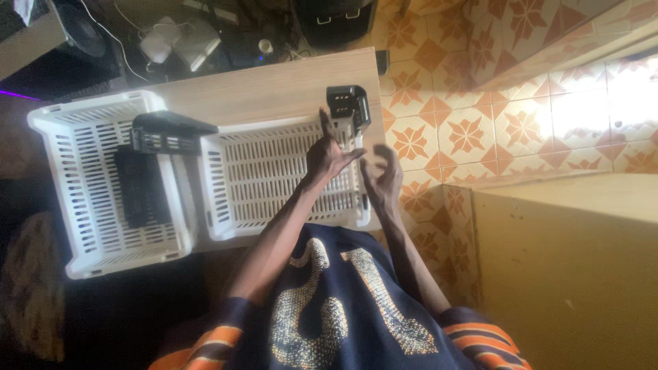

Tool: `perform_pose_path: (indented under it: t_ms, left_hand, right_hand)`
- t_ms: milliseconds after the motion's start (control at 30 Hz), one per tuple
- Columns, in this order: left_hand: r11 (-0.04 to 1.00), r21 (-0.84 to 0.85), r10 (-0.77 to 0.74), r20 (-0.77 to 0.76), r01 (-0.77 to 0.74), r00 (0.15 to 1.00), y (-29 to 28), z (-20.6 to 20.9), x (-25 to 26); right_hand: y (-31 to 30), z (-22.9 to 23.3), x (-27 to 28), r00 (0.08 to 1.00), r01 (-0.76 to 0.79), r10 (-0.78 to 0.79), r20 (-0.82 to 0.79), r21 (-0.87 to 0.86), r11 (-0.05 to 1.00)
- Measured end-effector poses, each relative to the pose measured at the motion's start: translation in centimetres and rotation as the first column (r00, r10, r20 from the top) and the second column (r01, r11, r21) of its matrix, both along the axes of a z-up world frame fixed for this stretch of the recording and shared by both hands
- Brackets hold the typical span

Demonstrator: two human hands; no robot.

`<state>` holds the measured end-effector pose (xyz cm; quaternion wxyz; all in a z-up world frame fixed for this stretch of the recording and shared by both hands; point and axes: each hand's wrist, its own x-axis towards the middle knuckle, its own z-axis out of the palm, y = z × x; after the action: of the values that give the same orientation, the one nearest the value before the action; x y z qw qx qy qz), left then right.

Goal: The person repeatedly picks up black plastic battery components from a white basket, inspects them, and places them into a second white basket. The person handles the components one at a time, turning them over and moving them between baskets.

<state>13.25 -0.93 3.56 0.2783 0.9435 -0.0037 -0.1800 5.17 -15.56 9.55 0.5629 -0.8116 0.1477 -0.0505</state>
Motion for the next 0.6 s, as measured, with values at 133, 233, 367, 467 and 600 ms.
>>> perform_pose_path:
  t_ms: [133, 233, 367, 467, 600]
  left_hand:
    - [0.984, -0.178, -0.005, 0.071, 0.018, 0.997, -1.0, 1.4, 0.7]
    - [0.984, -0.179, 0.008, -0.024, -0.012, 1.0, -0.6, 1.6, 0.6]
    - [0.997, -0.083, 0.001, 0.127, 0.009, 0.992, -0.4, 1.1, -0.3]
    - [0.995, -0.071, -0.043, 0.268, 0.065, 0.962, -0.5, 0.4, -0.2]
    - [0.961, -0.275, 0.031, 0.083, -0.007, 0.996, -0.2, 0.1, 0.4]
  right_hand:
    - [-0.9, 0.6, 5.3, 0.949, -0.167, 0.165, 0.269, -0.014, 0.986]
    - [-0.3, -1.2, 8.7, 0.907, -0.33, 0.282, 0.313, 0.111, 0.937]
    - [0.2, -7.1, 11.1, 0.931, -0.365, 0.345, 0.122, 0.369, 0.855]
    - [0.5, -11.8, 11.2, 0.946, -0.291, 0.247, 0.209, 0.219, 0.931]
    - [1.7, -14.9, 12.2, 0.922, 0.009, 0.053, 0.384, -0.157, 0.988]
